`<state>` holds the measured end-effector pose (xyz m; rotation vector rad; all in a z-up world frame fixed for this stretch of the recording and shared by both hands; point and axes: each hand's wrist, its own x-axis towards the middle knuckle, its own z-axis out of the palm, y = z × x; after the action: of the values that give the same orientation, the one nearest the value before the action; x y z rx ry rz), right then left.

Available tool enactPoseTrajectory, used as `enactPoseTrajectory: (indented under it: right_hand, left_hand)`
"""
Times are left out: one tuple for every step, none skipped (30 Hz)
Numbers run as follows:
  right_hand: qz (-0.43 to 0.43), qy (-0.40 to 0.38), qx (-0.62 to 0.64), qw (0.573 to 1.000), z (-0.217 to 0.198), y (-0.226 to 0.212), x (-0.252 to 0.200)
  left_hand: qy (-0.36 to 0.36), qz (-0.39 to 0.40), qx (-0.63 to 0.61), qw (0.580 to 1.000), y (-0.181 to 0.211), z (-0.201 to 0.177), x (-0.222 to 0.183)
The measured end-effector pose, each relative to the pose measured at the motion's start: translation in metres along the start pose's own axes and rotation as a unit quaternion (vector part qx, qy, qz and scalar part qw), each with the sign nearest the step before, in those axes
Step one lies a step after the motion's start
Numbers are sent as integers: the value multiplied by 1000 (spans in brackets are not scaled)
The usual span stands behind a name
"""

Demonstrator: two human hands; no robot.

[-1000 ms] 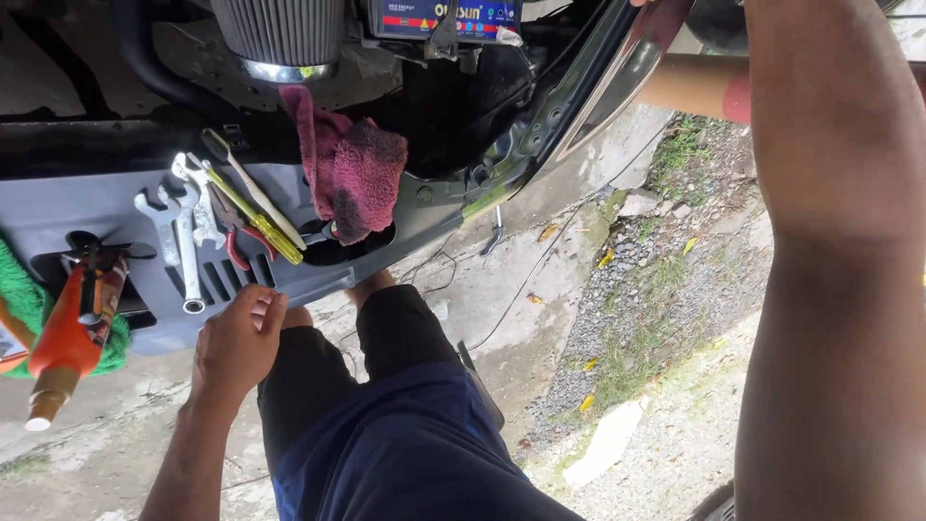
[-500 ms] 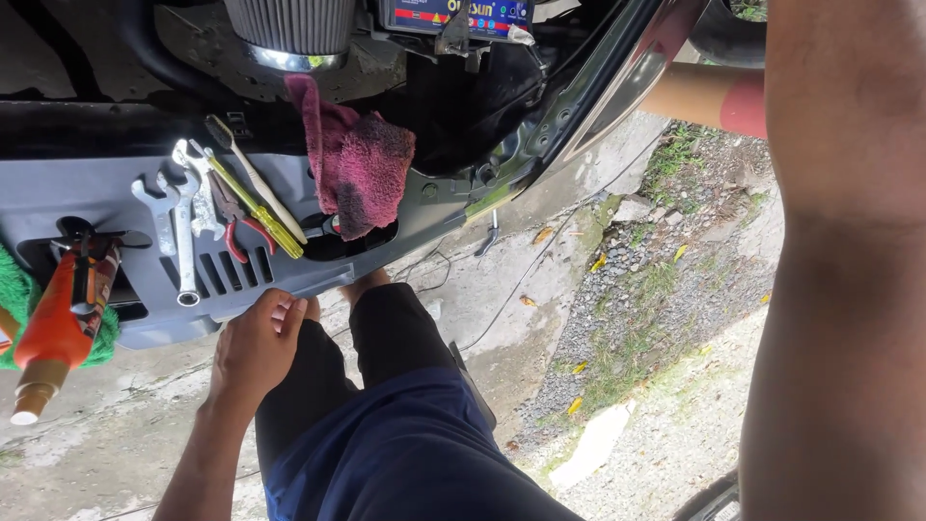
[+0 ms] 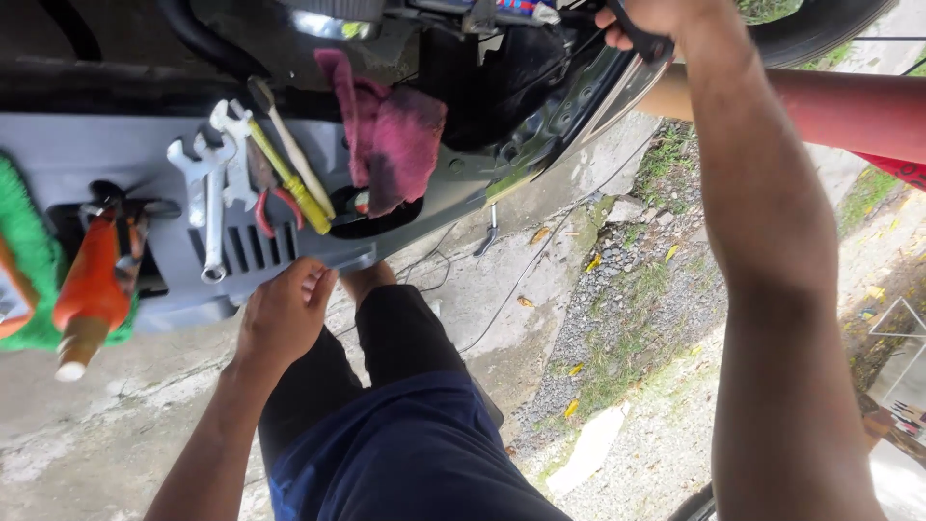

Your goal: Tightening the terminal connections on a car battery using an adjustable wrench.

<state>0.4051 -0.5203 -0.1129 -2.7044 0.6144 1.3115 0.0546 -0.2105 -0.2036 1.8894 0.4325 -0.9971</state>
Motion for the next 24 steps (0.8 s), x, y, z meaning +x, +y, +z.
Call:
enactPoseTrajectory:
  right_hand:
    - [-2, -3, -1, 1000, 12, 13, 4]
    - [-69, 71, 79, 992, 29, 27, 7]
    - [-135, 143, 158, 968, 45, 40, 9]
    - [-139, 144, 159, 967, 54, 49, -15]
    - [-239, 174, 166, 941, 61, 58, -40]
    - [-339, 203, 169, 903, 66, 66, -61]
    - [-346, 206, 168, 900, 70, 73, -79]
    - [-344, 173, 200, 901, 79, 84, -100]
    - [-341, 140, 232, 900, 86, 96, -120]
    - [-339, 135, 232, 901, 95, 103, -135]
    - [-323, 132, 239, 906, 103, 110, -149]
    - [-311, 132, 243, 909, 106, 116, -160]
    - [-314, 130, 240, 909, 113, 123, -165]
    - [-326, 98, 276, 899, 117, 129, -166]
    - [-337, 65, 311, 886, 120, 135, -166]
    - [-348, 65, 308, 883, 118, 129, -166]
    - [-282, 61, 329, 899, 115, 123, -165]
    - [-207, 55, 348, 913, 114, 122, -166]
    - [-212, 52, 346, 913, 107, 115, -157]
    - [-210, 55, 338, 916, 100, 112, -152]
    - [-209, 58, 331, 918, 93, 110, -145]
    - [-208, 55, 328, 920, 87, 116, -135]
    - [-199, 60, 322, 924, 79, 122, -123]
    - [-200, 74, 322, 922, 70, 122, -104]
  left_hand:
    - [1, -4, 0, 1000, 3, -2, 0]
    - [-6, 13, -23, 1000, 3, -5, -2]
    - [-12, 31, -47, 998, 4, -9, -5]
    - [-7, 31, -47, 998, -1, -7, -6]
    - [-11, 51, -50, 997, -5, -6, -7]
    - [-12, 72, -55, 996, -7, -4, -5]
    - [-5, 75, -57, 995, -4, -6, -2]
    - [-8, 98, -61, 993, -2, -6, -5]
    - [-11, 121, -65, 991, -1, -4, -8]
    - [-13, 116, -66, 991, 6, -3, -9]
    - [-16, 155, -73, 985, 13, -1, -9]
    - [-14, 197, -82, 977, 24, 1, -6]
    - [-11, 196, -84, 977, 33, 3, -6]
    - [1, 238, -60, 969, 44, 4, -4]
    - [13, 278, -36, 960, 56, 4, 0]
    - [24, 279, -36, 959, 65, 4, 3]
    - [91, 328, -25, 940, 75, 5, 8]
    - [150, 372, -14, 916, 84, 10, 10]
    - [155, 370, -15, 916, 99, -4, 14]
    - [92, 304, 17, 948, 114, -14, 15]
    - [27, 236, 48, 970, 131, -23, 18]
    - [26, 234, 45, 971, 125, -16, 31]
    - [148, 288, 54, 945, 120, -9, 44]
    - [275, 346, 69, 894, 118, -9, 67]
